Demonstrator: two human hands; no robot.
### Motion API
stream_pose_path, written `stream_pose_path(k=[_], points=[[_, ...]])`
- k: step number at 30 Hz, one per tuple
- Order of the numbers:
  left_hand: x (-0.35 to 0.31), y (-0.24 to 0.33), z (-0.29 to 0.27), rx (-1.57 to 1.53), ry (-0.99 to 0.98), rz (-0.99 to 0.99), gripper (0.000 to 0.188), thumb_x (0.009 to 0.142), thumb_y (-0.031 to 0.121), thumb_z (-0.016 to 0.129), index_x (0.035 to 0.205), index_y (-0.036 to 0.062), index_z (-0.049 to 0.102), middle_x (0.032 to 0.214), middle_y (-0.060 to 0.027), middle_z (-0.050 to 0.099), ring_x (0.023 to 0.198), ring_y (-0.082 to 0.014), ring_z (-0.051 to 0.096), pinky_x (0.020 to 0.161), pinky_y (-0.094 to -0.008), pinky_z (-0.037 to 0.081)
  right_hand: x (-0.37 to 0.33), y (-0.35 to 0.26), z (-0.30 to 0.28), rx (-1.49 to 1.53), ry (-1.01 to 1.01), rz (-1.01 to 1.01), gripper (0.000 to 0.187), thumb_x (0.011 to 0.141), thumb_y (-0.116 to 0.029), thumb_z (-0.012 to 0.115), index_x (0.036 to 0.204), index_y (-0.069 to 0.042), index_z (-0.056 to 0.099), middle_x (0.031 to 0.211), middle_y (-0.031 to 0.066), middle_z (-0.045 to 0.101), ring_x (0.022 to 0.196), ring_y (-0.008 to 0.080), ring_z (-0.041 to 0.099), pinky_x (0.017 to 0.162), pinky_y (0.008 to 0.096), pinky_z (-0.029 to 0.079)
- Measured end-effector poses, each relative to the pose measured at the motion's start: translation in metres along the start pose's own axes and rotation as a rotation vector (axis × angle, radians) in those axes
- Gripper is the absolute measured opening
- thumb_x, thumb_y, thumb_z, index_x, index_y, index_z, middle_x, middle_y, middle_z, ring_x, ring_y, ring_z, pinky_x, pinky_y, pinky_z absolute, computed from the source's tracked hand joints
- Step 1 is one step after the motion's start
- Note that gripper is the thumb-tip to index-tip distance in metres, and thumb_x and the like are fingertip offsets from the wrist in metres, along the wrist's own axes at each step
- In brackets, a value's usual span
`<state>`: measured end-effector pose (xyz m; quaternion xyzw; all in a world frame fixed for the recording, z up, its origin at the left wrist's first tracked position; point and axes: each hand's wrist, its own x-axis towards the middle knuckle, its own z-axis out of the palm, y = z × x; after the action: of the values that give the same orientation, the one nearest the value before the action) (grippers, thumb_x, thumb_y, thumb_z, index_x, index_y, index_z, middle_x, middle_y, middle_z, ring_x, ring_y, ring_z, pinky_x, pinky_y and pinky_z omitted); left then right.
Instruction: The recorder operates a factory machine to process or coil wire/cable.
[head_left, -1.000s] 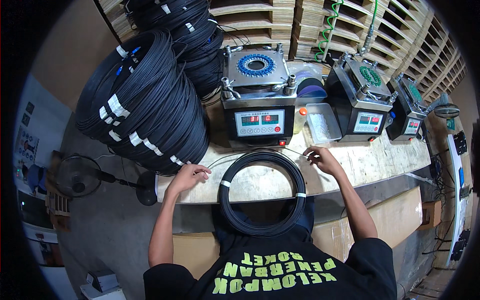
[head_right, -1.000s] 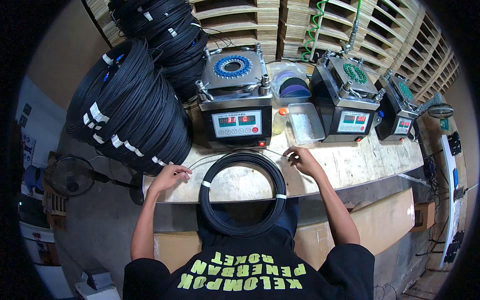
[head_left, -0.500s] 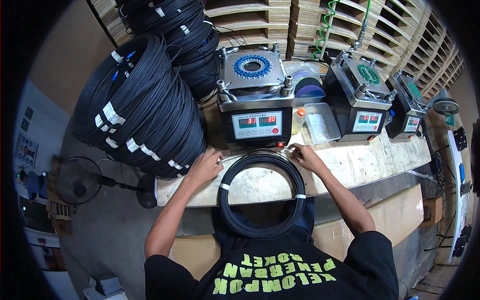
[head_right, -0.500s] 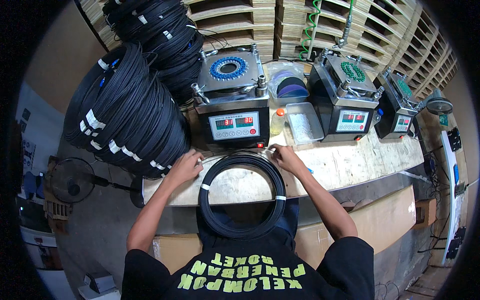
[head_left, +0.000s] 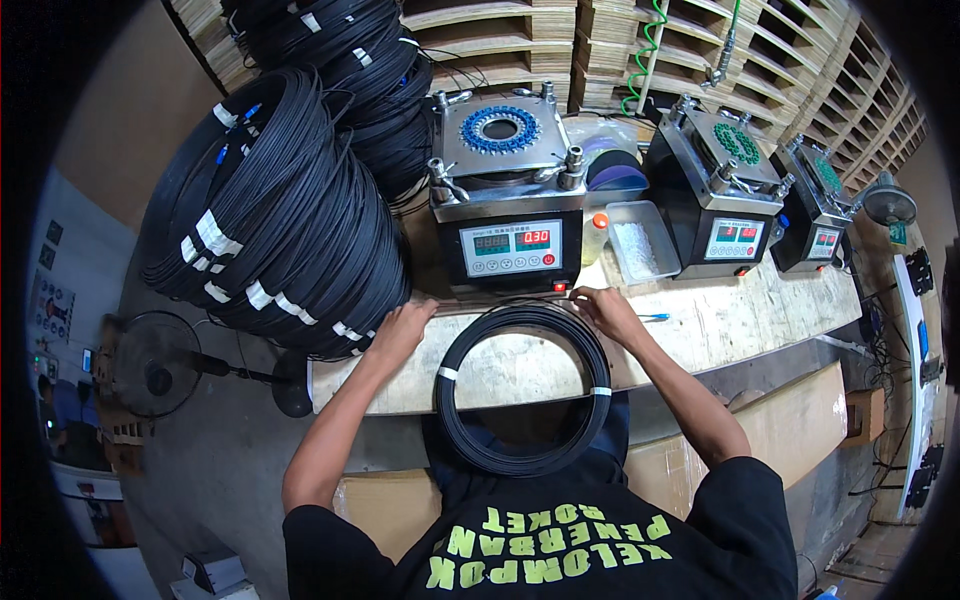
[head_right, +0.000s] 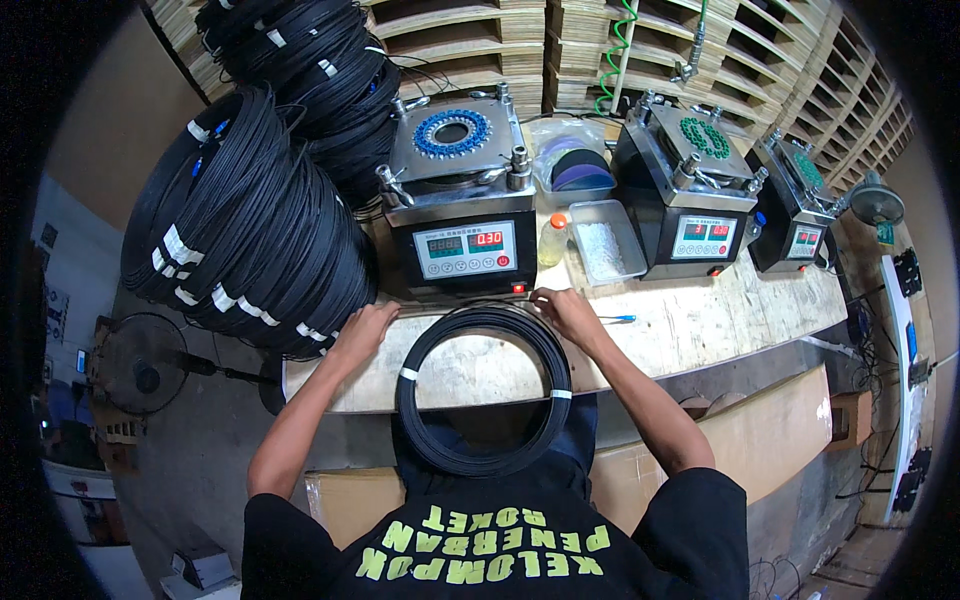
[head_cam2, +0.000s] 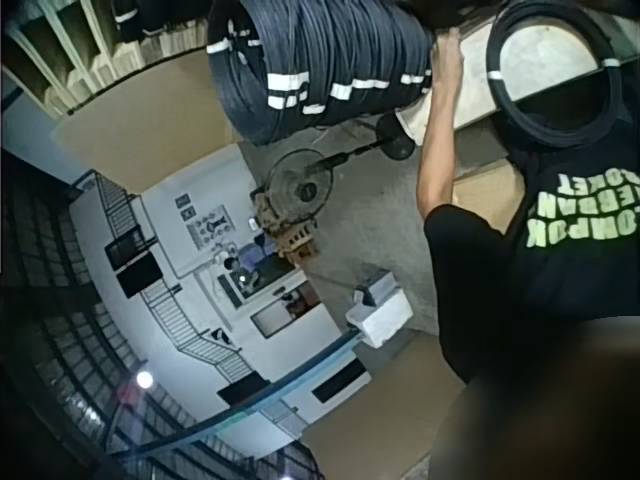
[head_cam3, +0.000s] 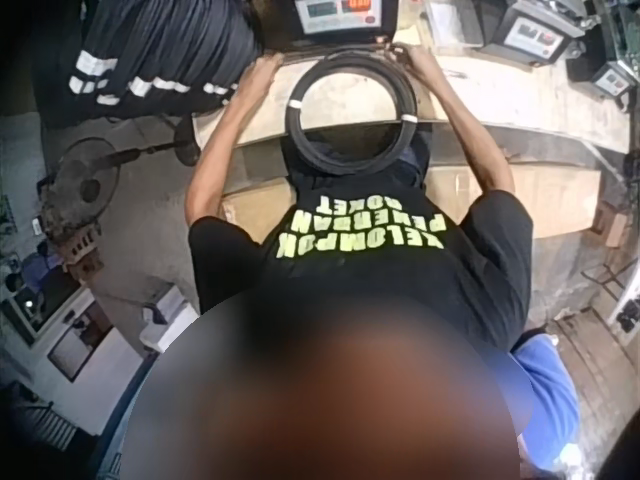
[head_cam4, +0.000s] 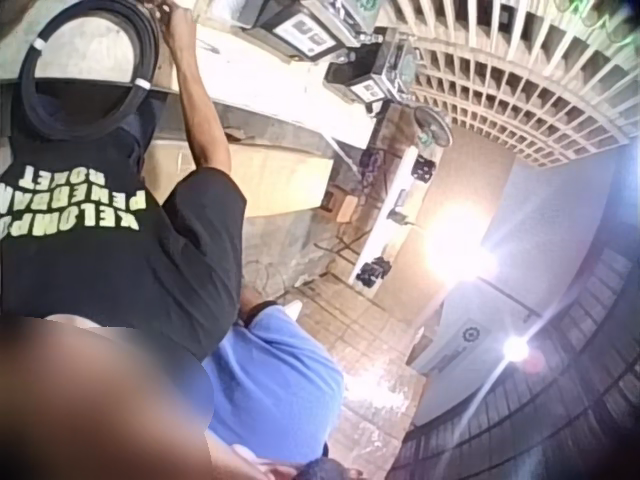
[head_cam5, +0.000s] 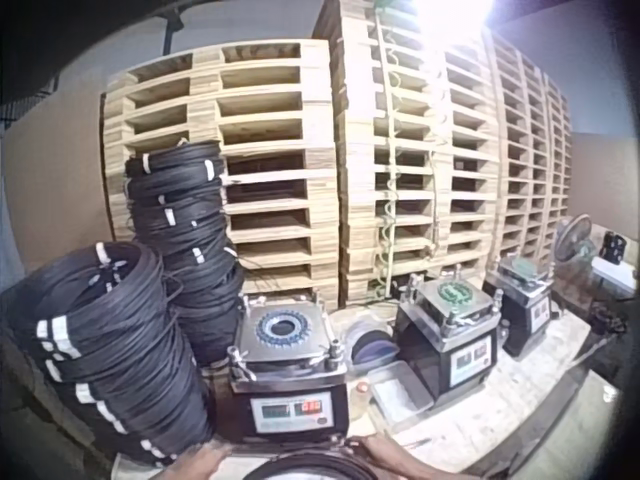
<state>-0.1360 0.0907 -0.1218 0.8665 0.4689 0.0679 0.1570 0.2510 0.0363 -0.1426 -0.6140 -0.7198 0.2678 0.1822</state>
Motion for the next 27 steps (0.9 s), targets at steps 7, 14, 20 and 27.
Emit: stream_pose_path(k=[7,14,20,27], points=[[-0.005,0.013,-0.001,0.233,0.066,0.157,0.043,0.078,-0.011,0.052,0.118,0.0021,0.061,0.106,-0.0188,0.061,0.106,-0.0382,0.059,0.085,-0.0477,0.052,-0.003,0.029,0.005,-0.299,0.227,-0.411,0.018,0.089,-0.014,0.061,0.104,-0.008,0.069,0.092,0.0156,0.066,0.076,0.0397,0.063,0.066,0.0463,0.050],[-0.007,0.013,0.004,-0.031,-0.106,0.079,0.073,0.076,-0.018,0.047,0.141,0.0150,0.042,0.113,-0.0210,0.058,0.103,-0.0411,0.061,0.087,-0.0477,0.052,-0.010,0.006,0.009,-0.201,0.041,-0.075,0.017,0.089,-0.012,0.057,0.104,-0.008,0.065,0.095,0.0187,0.062,0.084,0.0387,0.065,0.072,0.0485,0.053],[0.003,0.016,-0.004,-0.185,-0.106,0.188,0.068,0.077,-0.019,0.047,0.136,0.0142,0.045,0.121,-0.0175,0.056,0.106,-0.0416,0.061,0.089,-0.0485,0.051,-0.006,0.011,0.014,-0.247,-0.027,-0.070,0.018,0.089,-0.011,0.056,0.104,-0.004,0.063,0.092,0.0211,0.061,0.081,0.0404,0.065,0.071,0.0484,0.053],[0.011,0.016,-0.004,0.071,-0.108,0.151,0.031,0.086,0.001,0.050,0.114,0.0087,0.060,0.110,-0.0185,0.061,0.099,-0.0382,0.064,0.083,-0.0488,0.053,0.000,0.018,0.018,-0.302,0.042,-0.091,0.014,0.088,-0.012,0.056,0.097,-0.002,0.060,0.086,0.0215,0.061,0.078,0.0416,0.064,0.068,0.0506,0.052]])
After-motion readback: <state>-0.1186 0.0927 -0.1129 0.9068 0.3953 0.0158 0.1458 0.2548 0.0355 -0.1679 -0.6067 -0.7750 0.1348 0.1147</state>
